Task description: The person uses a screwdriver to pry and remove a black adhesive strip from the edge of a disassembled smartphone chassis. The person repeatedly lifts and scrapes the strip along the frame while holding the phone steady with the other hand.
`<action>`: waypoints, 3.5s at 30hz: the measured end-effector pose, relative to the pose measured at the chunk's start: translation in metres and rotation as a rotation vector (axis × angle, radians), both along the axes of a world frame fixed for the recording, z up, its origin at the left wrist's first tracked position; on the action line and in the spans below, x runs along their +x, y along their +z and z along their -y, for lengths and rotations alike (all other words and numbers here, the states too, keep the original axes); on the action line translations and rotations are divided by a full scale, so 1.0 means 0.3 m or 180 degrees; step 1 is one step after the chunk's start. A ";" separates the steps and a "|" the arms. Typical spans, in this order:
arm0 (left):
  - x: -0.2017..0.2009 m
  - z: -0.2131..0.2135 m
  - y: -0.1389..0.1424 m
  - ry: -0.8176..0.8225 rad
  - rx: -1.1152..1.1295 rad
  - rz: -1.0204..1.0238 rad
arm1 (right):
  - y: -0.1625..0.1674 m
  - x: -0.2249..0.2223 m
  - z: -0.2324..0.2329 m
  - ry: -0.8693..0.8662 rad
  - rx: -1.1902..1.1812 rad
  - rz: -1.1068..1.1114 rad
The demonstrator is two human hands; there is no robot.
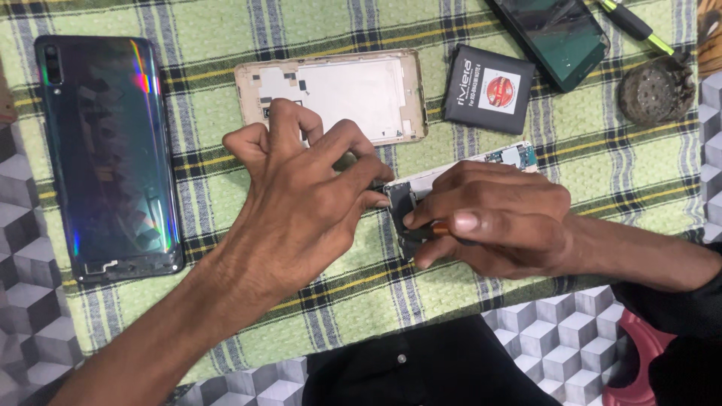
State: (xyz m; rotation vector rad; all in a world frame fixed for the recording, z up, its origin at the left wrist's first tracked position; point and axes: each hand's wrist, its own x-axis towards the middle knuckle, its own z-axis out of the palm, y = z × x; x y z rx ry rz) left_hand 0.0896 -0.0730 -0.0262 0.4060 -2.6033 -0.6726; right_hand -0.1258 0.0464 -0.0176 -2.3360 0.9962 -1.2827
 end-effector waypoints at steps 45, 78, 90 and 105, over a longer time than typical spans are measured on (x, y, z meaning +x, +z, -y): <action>0.021 0.026 0.045 0.0021 0.0138 0.0089 | -0.048 -0.016 -0.009 0.0292 0.0640 0.0771; 0.022 0.031 0.032 -0.0291 0.0064 0.0089 | -0.101 -0.085 -0.066 0.0157 0.0327 0.0373; 0.021 0.028 0.011 -0.0473 -0.0163 0.0263 | -0.098 -0.058 -0.045 0.0106 0.0348 0.0195; 0.014 0.036 0.009 -0.0404 0.0231 0.0439 | -0.085 -0.051 -0.043 0.0284 0.0755 0.0541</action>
